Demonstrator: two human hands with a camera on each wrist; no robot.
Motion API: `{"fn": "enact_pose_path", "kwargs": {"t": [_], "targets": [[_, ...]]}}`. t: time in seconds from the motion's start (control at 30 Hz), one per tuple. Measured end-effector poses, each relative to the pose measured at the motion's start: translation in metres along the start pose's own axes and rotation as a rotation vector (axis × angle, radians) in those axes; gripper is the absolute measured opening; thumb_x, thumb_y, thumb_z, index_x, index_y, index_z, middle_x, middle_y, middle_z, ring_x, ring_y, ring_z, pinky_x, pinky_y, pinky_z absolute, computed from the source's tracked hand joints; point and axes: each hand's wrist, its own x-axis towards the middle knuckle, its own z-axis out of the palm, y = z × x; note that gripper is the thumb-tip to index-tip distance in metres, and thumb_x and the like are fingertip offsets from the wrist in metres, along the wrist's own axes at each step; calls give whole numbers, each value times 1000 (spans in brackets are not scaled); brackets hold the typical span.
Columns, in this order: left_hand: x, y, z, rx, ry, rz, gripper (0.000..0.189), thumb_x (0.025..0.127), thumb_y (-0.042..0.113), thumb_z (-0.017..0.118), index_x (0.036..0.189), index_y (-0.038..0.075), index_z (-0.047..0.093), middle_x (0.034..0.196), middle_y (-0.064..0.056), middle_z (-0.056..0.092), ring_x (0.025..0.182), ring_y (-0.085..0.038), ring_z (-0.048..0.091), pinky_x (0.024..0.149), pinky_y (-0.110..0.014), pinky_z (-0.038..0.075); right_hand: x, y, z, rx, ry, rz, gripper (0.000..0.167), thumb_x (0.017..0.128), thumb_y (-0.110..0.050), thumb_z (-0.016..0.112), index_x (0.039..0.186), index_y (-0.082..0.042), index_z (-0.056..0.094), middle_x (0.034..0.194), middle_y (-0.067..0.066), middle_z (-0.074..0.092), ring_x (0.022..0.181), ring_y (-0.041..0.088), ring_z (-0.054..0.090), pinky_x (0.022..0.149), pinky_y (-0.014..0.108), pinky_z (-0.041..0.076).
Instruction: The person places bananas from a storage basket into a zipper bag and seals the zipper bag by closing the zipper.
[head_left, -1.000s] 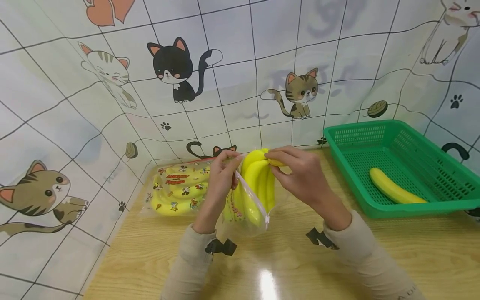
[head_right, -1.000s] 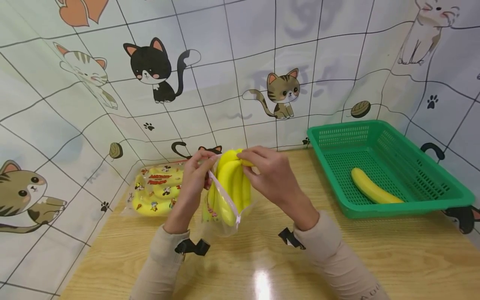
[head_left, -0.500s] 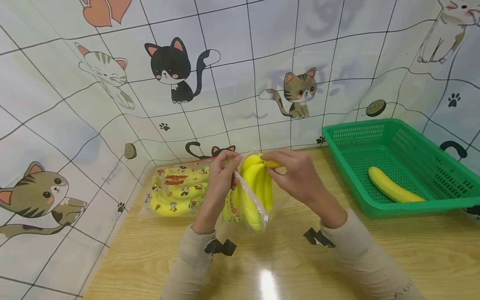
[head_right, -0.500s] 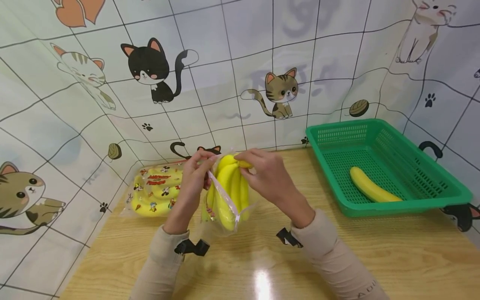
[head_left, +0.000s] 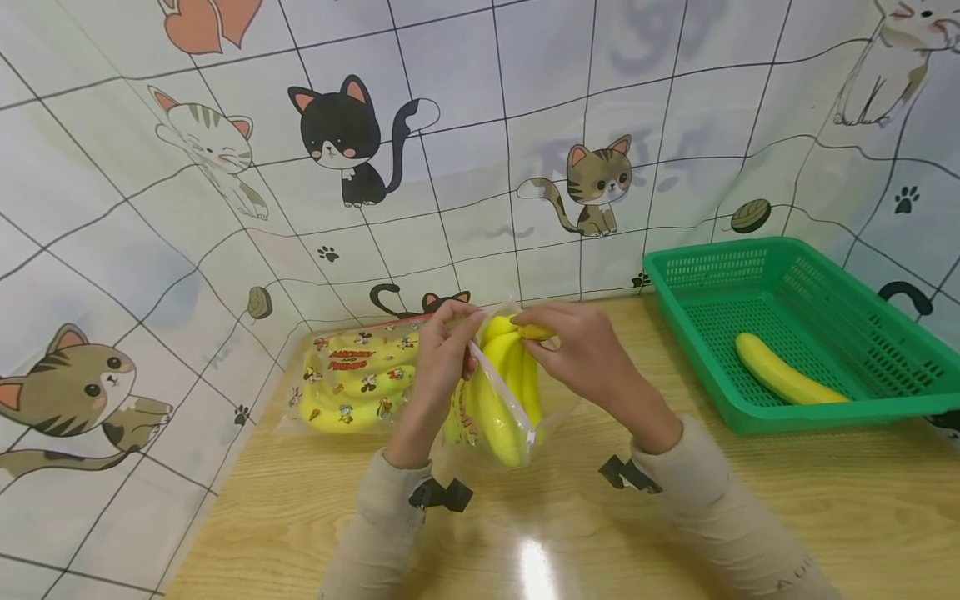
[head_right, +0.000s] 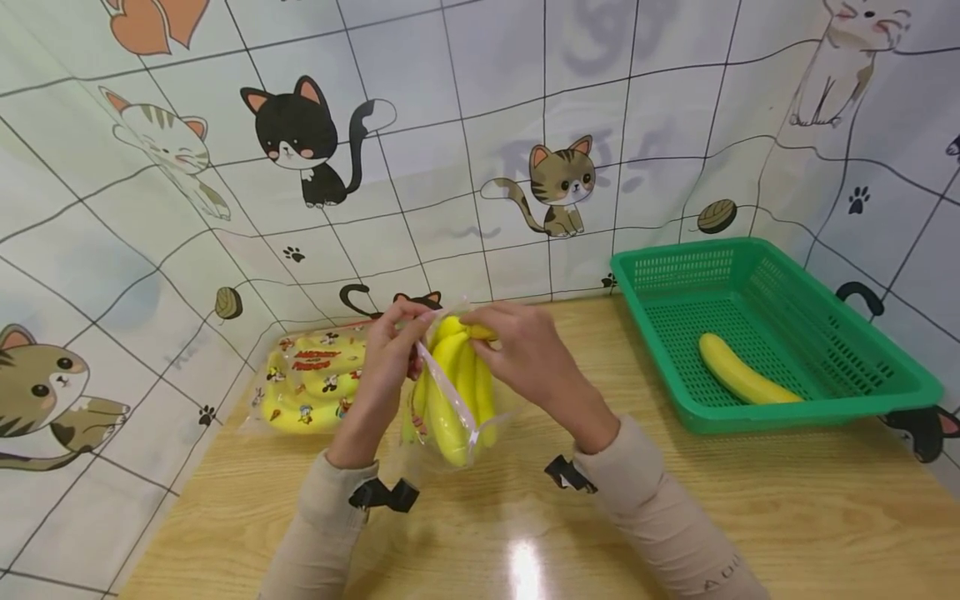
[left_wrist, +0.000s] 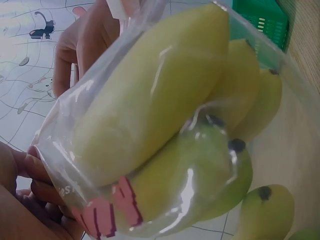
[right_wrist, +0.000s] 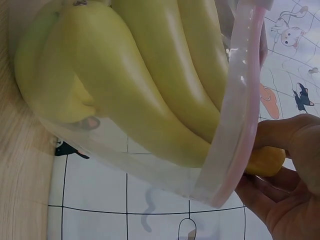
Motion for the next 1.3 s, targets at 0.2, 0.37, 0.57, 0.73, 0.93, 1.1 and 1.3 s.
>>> {"fn": "enact_pose_path", "kwargs": {"t": [0.2,0.37,0.57,0.73,0.93,1.1,1.3], "targets": [[-1,1,1,-2,-17,4,16,103,24,60,110,11,65,51,6,48,43,-9,41,43,-21,38,5,-1,2,-37,-94,46,23,85,-6,84,107,-6,78,107,9,79,100,26,76,85,38,63],[-1,2,0,-11,-16,12,15,104,24,60,110,11,64,51,6,48,43,-9,42,43,-22,37,15,-5,0,-100,-208,39,25,88,-11,83,111,-7,78,110,9,79,101,27,76,88,41,62],[0,1,-2,-9,-3,21,15,104,24,60,111,11,64,50,6,48,42,-8,41,42,-22,37,28,-14,-1,-140,-347,10,28,90,-8,77,118,-6,76,113,8,78,93,22,74,83,36,62],[-1,1,-3,-26,-13,24,13,105,23,59,110,12,64,52,6,48,42,-8,41,42,-22,36,39,-18,5,-153,-445,-25,23,93,0,65,114,-6,74,92,3,74,65,13,55,65,26,51],[-2,1,-5,-39,-24,29,13,106,22,58,112,12,63,53,6,48,42,-9,41,42,-22,36,45,-17,14,-196,-490,-68,29,97,2,59,121,-8,72,76,0,64,59,11,42,59,24,38],[-1,1,-6,-41,-21,49,12,106,21,58,112,11,63,53,6,48,42,-9,41,42,-23,36,48,-16,19,-225,-490,-84,25,101,-2,59,121,-9,72,83,3,72,62,12,51,62,25,44],[0,1,-8,-33,-21,62,12,106,20,58,112,11,63,53,6,49,42,-8,41,41,-22,36,53,-12,27,-240,-493,-76,16,102,-5,63,104,-13,77,79,0,72,60,11,51,58,23,44]]}}
